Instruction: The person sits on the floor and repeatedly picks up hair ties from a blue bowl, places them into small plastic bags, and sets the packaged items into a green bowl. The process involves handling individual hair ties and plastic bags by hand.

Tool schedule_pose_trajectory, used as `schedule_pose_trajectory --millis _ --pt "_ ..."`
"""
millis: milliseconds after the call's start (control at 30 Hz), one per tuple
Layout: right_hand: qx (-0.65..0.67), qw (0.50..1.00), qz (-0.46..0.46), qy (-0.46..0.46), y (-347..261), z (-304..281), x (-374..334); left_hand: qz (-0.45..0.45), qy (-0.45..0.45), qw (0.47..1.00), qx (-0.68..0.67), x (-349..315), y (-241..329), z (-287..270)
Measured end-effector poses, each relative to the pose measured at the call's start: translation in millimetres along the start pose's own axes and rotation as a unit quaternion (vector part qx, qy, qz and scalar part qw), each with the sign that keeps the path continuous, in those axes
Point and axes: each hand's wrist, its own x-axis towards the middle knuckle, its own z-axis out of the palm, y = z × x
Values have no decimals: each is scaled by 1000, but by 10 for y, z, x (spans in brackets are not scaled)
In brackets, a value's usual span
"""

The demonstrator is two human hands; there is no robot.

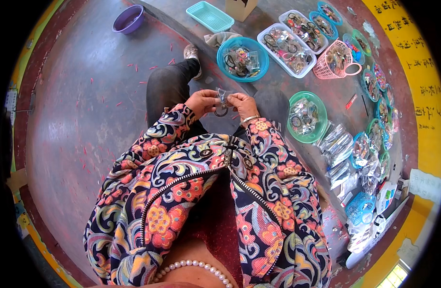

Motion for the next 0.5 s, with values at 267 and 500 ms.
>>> schedule_pose_trajectory --millis 267,500 --pt "-28 999 -13 -5 -4 15 3 7 29 999 -22 29 -1 -24" --pt "-31 999 -19 5 -9 35 -5 46 68 996 -17 25 -10 -6"
